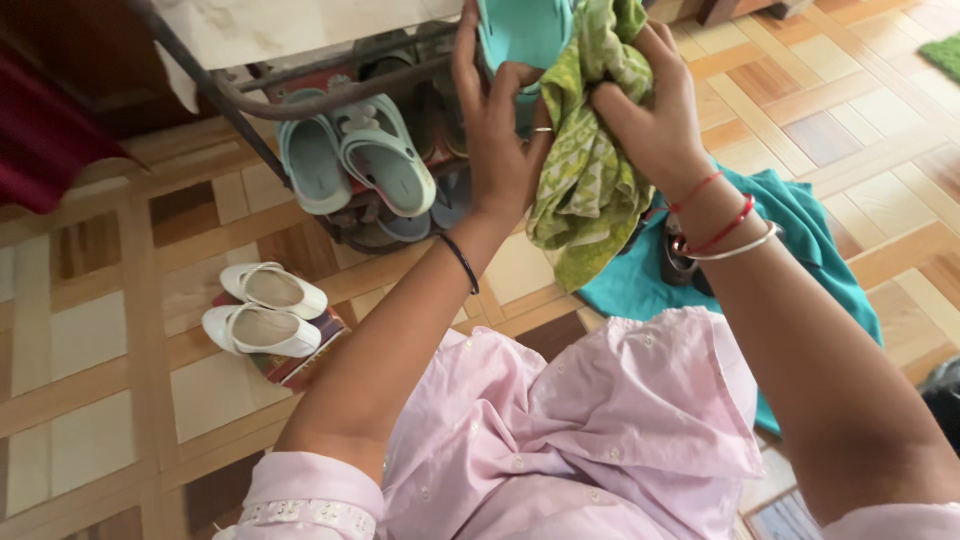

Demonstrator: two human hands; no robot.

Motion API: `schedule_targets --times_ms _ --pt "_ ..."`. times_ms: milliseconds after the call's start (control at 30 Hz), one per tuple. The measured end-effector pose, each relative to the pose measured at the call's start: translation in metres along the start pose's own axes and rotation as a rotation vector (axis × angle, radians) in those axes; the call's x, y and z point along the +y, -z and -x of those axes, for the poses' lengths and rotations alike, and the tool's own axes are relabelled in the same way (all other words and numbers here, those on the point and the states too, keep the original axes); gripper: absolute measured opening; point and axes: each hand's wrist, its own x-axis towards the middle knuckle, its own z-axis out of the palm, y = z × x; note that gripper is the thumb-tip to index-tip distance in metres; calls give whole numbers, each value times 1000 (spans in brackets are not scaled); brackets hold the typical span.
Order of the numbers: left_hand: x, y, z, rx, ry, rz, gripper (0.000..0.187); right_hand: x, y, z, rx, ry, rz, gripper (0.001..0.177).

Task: The person sits on the floor and cleans a pair of light blue shark-shaped clogs using a green cloth. They wipe the exterior and interior of the clogs thoroughly, then place them on a teal towel on the floor. The person also wipes the surface of a nearby metal shoe rack.

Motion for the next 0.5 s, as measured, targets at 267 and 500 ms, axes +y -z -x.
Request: schedule_targets --times_ms 267,500 --pt "34 -34 41 -75 -18 107 19 -6 43 66 69 -115 84 40" --pt "24 -77 85 -310 234 126 26 31 57 126 163 -331 216 43"
